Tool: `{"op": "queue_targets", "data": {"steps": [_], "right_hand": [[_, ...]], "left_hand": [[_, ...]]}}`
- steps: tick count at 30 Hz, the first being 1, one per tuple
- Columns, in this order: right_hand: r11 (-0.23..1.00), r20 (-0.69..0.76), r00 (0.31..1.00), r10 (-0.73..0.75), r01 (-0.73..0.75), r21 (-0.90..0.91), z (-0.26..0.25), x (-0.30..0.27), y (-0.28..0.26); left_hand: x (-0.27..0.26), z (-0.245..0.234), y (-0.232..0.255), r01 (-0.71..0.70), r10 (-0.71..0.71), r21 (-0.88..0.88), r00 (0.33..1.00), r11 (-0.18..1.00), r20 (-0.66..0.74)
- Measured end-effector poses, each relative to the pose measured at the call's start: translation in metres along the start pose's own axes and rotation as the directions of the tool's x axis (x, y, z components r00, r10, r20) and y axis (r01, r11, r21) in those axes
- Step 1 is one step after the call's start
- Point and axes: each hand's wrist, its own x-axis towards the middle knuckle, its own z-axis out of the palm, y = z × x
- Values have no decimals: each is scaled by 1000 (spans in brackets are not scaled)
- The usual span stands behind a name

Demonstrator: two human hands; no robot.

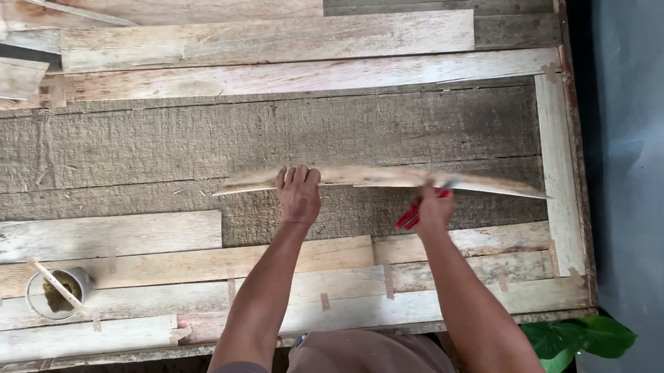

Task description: The person uses a red utility knife to scrape the surface of wooden planks laid on a workbench. They repeatedly scrape along the grain, flip planks, and move them aside to continue working on different sections.

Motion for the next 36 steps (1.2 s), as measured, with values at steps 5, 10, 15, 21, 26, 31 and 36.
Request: {"op": "queue_targets", "data": {"steps": [5, 10, 15, 21, 26, 31, 36], "right_hand": [[925, -27, 979, 202, -182, 334, -43, -4, -52], [940, 2, 971, 238, -231, 253, -72, 65, 9], [940, 22, 986, 163, -162, 299, -73, 107, 58], [963, 68, 992, 107, -121, 242, -68, 113, 48], [976, 94, 990, 106, -121, 180, -72, 110, 43], [973, 66, 981, 182, -189, 134, -72, 117, 52], [970, 70, 980, 187, -196, 147, -73, 117, 51]], "left_hand": [[-11, -18, 22, 54, -45, -79, 993, 995, 111], [-7, -88, 54, 154, -82, -99, 855, 983, 512], [37, -132, 115, 83, 27, -71, 448, 994, 894], [4, -79, 140, 33, -22, 10, 381, 999, 924], [26, -98, 155, 67, -12, -15, 393, 998, 920], [37, -78, 188, 68, 46, -76, 367, 995, 929], [43, -62, 212, 5, 40, -45, 345, 999, 938]]}}
